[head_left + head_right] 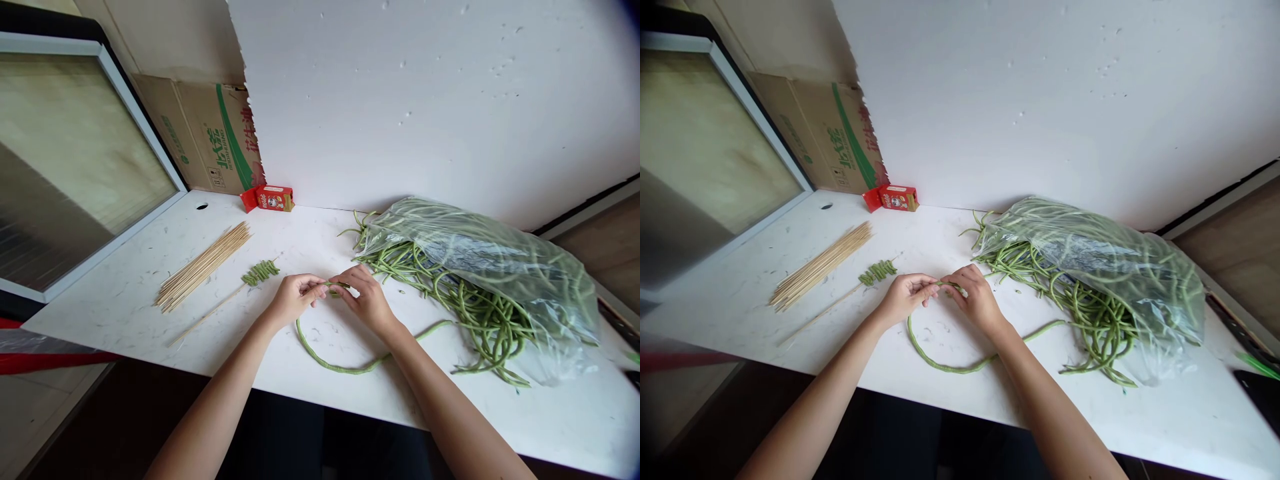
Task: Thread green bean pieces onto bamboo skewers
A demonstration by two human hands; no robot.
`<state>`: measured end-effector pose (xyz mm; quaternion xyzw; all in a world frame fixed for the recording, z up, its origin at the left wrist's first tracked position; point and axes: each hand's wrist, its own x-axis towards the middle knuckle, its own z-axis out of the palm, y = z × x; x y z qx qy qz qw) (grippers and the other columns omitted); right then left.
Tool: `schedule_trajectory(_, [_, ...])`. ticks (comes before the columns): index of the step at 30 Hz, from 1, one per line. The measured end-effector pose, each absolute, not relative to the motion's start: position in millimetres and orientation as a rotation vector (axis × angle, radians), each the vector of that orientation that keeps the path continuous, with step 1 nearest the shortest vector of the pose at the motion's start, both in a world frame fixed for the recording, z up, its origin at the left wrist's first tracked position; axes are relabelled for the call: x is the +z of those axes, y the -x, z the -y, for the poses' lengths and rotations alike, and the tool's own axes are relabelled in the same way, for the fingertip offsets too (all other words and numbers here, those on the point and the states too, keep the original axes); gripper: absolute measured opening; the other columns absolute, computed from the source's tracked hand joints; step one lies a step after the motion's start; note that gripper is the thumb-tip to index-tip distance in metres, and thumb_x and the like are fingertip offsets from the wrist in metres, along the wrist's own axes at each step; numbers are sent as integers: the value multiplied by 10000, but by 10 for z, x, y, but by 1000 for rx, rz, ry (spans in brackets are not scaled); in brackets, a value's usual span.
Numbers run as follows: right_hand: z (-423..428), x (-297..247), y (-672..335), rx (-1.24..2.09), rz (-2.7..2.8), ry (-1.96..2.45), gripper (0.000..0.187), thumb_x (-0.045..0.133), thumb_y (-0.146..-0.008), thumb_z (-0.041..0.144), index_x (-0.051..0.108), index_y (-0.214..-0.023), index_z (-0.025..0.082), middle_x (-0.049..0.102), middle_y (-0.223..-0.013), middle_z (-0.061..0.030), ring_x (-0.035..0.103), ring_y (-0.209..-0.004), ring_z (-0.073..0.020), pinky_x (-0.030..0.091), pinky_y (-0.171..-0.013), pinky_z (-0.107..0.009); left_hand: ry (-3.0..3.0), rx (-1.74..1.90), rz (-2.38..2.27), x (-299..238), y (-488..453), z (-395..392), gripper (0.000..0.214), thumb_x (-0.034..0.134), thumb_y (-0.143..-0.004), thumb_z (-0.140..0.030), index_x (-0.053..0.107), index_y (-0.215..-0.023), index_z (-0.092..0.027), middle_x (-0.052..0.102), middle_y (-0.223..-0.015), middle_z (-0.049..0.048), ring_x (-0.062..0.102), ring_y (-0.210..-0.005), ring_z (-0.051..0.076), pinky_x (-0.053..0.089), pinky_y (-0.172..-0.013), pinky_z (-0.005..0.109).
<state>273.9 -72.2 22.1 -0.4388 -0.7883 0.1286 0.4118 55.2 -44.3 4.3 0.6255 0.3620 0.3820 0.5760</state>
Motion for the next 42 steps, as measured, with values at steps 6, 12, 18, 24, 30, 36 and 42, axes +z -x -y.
schedule_trajectory(6, [721, 170, -2743, 392, 1948, 1087, 228, 646, -1028, 411, 804, -1101, 264, 763, -941, -97, 658, -894, -269, 529, -824, -443, -1463, 904, -850, 40, -579, 464, 388, 734, -921, -494, 761, -1058, -132, 756, -845, 73, 564, -553, 92, 482, -566, 245])
schedule_trajectory(12, [753, 188, -2721, 544, 1943, 1066, 225, 666, -1018, 426, 815, -1096, 276, 762, -911, -81, 639, -823, -237, 525, -757, -406, -1611, 868, -906, 81, -542, 457, 290, 652, -964, -426, 737, -918, -153, 722, -798, 33, 529, -542, 86, 436, -533, 227])
schedule_trajectory(18, [789, 221, -2655, 679, 1858, 1061, 234, 694, -998, 451, 832, -1061, 273, 769, -893, -77, 616, -762, -213, 508, -695, -374, -1674, 869, -926, 83, -506, 445, 216, 637, -960, -351, 716, -895, -161, 704, -773, 18, 537, -572, 95, 437, -559, 223])
schedule_trajectory(24, [773, 208, -2696, 839, 1793, 1083, 265, 719, -973, 487, 843, -1037, 262, 772, -896, -78, 652, -784, -212, 507, -716, -364, -1737, 847, -918, 98, -495, 463, 201, 625, -969, -320, 725, -890, -165, 707, -762, 21, 569, -597, 111, 450, -584, 233])
schedule_trajectory(30, [777, 205, -2745, 950, 1836, 1034, 229, 755, -954, 454, 845, -1045, 264, 778, -919, -73, 673, -825, -216, 516, -738, -360, -1946, 950, -944, 127, -485, 455, 146, 606, -946, -186, 747, -906, -188, 758, -848, 41, 673, -772, 157, 509, -727, 259])
schedule_trajectory(36, [748, 274, -2780, 847, 1765, 1045, 236, 771, -939, 469, 837, -1053, 273, 779, -923, -69, 684, -832, -229, 522, -776, -385, -1654, 978, -901, 78, -467, 410, 210, 641, -980, -363, 728, -985, -172, 719, -814, 25, 614, -597, 106, 495, -598, 233])
schedule_trajectory(42, [613, 163, -2979, 469, 1818, 1215, 272, 694, -985, 502, 835, -1072, 287, 737, -946, -82, 632, -945, -274, 476, -895, -455, -1581, 991, -891, 7, -458, 381, 302, 627, -992, -420, 737, -1103, -161, 696, -824, 29, 520, -570, 83, 432, -560, 219])
